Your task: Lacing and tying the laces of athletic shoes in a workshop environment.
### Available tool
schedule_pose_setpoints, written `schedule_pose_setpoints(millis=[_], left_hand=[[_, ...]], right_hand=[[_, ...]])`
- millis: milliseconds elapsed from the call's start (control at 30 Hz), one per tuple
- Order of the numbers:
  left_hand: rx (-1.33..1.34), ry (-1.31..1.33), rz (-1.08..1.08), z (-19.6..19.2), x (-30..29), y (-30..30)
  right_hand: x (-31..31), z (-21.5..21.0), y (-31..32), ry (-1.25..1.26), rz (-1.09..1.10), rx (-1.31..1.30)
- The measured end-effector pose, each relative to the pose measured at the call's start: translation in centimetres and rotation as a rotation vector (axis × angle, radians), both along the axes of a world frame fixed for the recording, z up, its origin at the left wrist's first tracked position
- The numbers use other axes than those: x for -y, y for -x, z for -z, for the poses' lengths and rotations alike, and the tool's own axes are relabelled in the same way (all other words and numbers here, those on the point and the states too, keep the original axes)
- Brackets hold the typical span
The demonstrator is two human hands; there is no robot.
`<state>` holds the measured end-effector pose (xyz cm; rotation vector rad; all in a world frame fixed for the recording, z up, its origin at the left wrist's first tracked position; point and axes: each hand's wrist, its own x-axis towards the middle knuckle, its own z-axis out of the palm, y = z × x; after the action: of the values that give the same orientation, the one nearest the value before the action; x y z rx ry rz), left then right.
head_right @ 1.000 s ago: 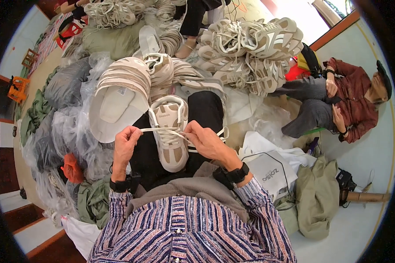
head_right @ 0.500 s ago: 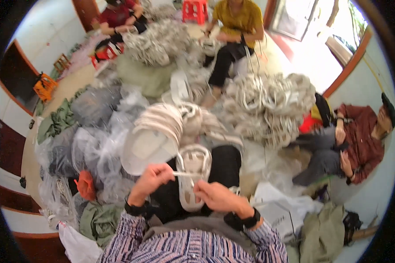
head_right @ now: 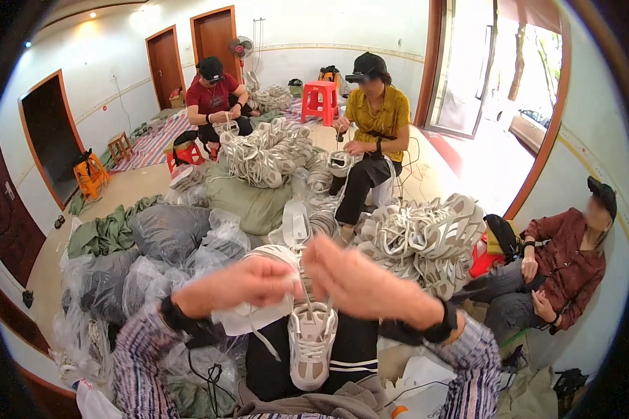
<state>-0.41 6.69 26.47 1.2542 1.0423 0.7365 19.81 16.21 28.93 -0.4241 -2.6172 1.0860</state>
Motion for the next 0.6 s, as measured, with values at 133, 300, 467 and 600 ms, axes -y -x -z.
schedule_pose_setpoints(millis=[133, 300, 467, 600], left_hand=[[0.012, -0.170, -0.103, -7.0, -1.4, 1.2], [0.030, -0.326, -0.113, -14.2, -2.8, 1.8], [0.047, -0.494, -0.200, -18.7, -2.9, 1.5], [0.032, -0.578, -0.194, -20.7, -2.6, 1.0]], right_hand=[[-0.8, -5.4, 1.5, -0.081, 0.046, -0.197], [-2.3, -12.1, 3.5, 0.074, 0.031, -0.423], [-2.6, -16.9, 3.3, 0.020, 0.091, -0.475], [-2.4, -18.6, 3.5, -0.082, 0.080, -0.481]])
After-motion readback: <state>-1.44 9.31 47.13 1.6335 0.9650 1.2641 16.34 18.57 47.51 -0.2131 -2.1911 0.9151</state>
